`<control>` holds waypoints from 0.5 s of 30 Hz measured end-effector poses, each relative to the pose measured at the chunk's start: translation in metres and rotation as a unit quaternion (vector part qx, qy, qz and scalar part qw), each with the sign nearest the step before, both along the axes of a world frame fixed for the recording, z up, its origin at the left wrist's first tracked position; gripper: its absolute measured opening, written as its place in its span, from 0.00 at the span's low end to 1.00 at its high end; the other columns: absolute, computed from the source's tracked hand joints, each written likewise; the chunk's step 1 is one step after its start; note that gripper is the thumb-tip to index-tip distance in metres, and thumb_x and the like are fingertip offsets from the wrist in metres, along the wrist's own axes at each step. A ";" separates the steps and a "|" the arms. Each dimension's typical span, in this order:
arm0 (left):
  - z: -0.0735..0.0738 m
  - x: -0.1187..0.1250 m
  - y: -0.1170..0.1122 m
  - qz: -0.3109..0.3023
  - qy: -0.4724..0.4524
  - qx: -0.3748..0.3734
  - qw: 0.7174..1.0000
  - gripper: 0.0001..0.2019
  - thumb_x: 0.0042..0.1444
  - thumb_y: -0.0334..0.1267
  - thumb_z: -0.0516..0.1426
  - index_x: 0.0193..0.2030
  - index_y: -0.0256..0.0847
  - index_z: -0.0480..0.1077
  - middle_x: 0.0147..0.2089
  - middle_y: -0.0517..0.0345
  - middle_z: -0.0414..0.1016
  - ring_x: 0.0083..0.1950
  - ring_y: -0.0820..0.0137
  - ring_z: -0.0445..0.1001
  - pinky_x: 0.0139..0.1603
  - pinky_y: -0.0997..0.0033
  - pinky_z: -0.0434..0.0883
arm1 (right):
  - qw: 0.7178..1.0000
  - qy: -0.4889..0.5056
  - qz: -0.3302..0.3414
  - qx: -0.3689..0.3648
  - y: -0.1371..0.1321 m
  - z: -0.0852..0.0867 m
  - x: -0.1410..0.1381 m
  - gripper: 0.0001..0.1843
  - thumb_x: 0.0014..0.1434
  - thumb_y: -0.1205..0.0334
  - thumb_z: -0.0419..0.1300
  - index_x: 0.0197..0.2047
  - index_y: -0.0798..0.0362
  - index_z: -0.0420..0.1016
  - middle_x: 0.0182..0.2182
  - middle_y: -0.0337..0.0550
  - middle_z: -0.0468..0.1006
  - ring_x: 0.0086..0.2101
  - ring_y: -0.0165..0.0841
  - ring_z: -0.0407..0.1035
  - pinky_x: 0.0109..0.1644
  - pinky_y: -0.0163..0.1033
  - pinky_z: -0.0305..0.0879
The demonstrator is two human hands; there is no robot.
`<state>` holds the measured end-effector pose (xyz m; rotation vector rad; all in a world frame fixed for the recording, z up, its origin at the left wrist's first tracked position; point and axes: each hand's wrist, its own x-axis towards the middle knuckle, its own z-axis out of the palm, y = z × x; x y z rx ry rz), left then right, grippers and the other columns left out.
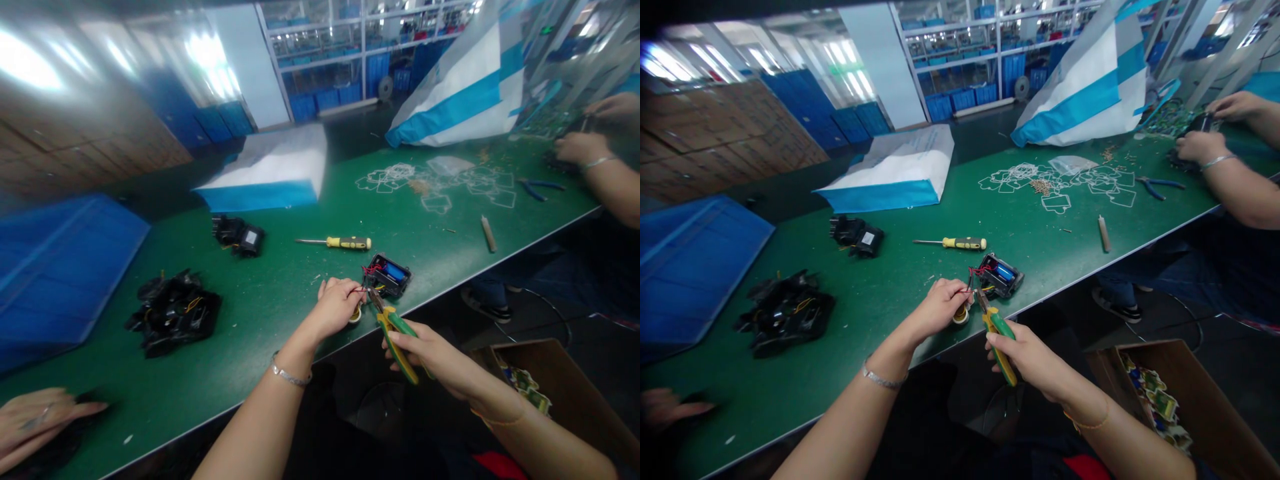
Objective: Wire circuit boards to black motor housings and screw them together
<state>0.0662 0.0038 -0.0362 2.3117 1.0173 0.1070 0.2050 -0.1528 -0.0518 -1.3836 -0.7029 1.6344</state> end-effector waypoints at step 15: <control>0.003 -0.001 0.000 -0.004 -0.007 -0.009 1.000 0.15 0.61 0.39 0.46 0.32 0.44 0.72 0.39 0.60 0.75 0.46 0.67 0.66 0.57 0.62 0.58 | 0.996 0.034 -0.051 0.069 0.002 -0.030 -0.007 0.16 0.57 0.49 0.59 0.39 0.52 0.62 0.30 0.35 0.66 0.22 0.23 0.59 0.20 0.29 0.53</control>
